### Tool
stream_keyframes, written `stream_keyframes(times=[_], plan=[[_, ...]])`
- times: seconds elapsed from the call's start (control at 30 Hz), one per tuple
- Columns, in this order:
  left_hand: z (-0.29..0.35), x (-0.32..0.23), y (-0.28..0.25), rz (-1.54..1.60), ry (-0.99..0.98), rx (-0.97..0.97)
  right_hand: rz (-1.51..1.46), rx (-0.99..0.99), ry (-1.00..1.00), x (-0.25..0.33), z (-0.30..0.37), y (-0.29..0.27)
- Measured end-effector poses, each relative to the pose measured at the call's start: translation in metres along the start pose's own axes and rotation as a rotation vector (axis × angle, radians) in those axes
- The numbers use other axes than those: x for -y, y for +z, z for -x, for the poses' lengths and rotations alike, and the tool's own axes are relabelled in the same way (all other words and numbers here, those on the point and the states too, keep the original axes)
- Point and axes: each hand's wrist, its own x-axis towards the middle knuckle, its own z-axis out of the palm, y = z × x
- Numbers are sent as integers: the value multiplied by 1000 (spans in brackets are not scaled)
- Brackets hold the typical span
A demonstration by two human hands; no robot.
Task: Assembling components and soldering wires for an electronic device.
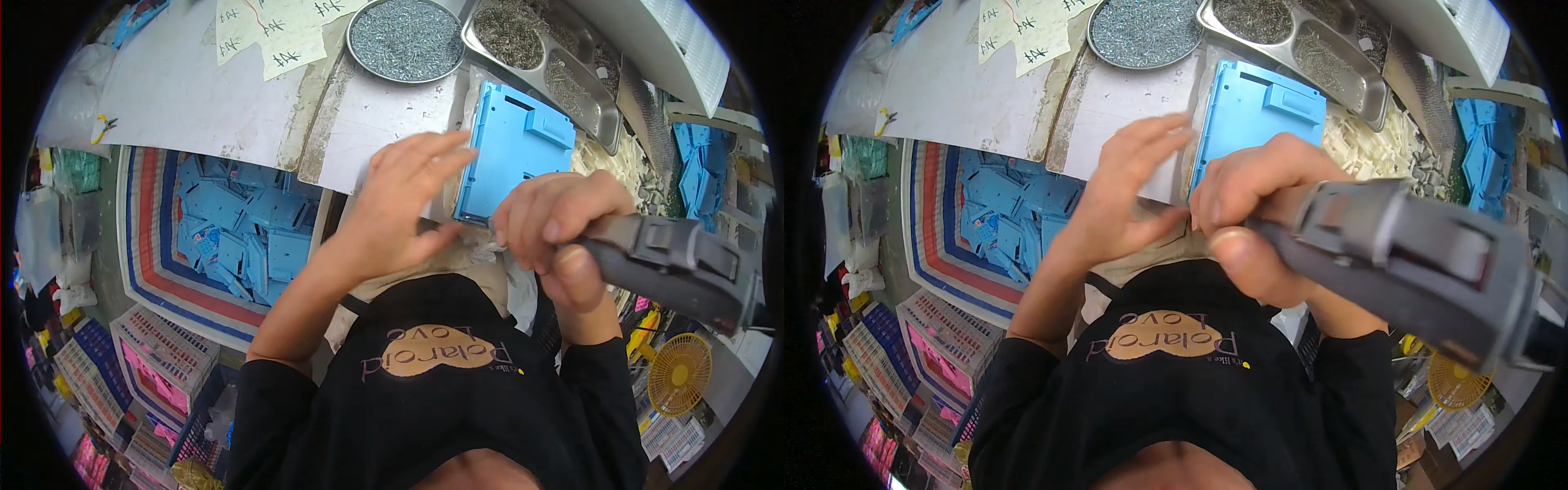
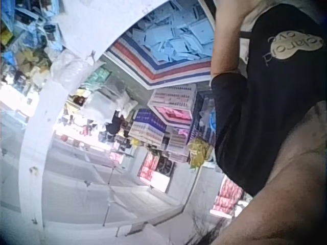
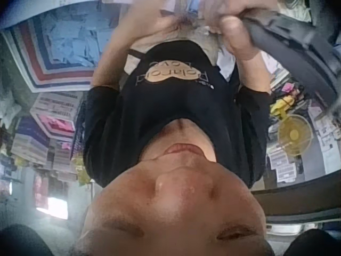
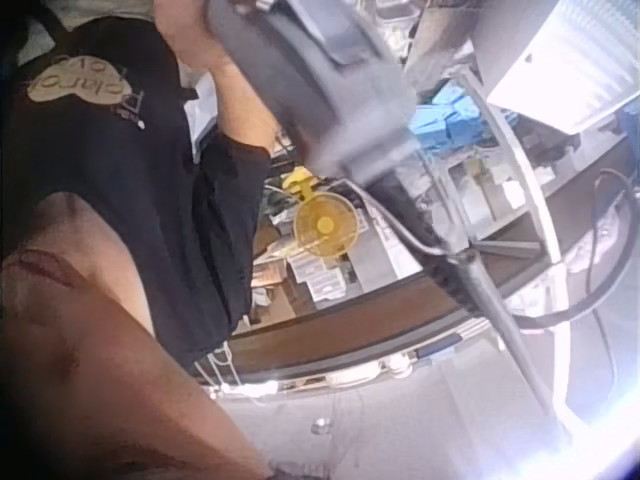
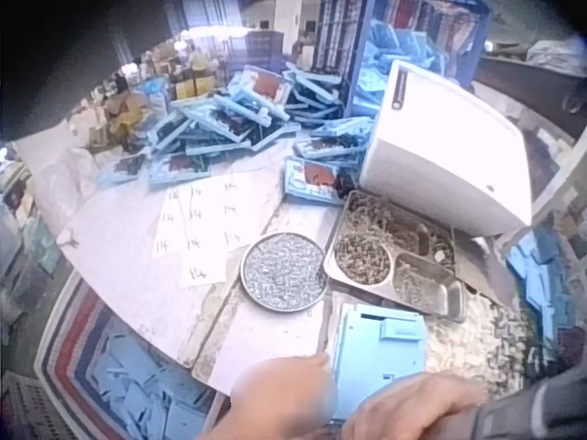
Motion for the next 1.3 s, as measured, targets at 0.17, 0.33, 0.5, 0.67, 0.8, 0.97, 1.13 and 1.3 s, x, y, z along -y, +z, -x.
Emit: stream_keyframes(times=[0.17,0.33,0.5,0.67,0.8,0.97,1.13,1.3], plan=[[0,12,-7,30,40,-27,168,140,-37,-12,5,-5],[-7,28,8,-3,21,-148,249,206,-189,-28,3,-7],[-48,7,34,-78,254,-35,111,44,-209,17,10,-52],[-54,-6,73,-270,307,193,47,-215,-389,3,22,-120],[-58,-10,74,-289,299,215,109,-276,-352,-7,15,-136],[-56,-16,75,-302,261,224,269,-284,-285,-17,4,-137],[-52,-14,73,-328,243,230,41,-222,-250,1,22,-128],[-64,-5,74,-204,202,248,134,-289,-142,4,52,-113]])
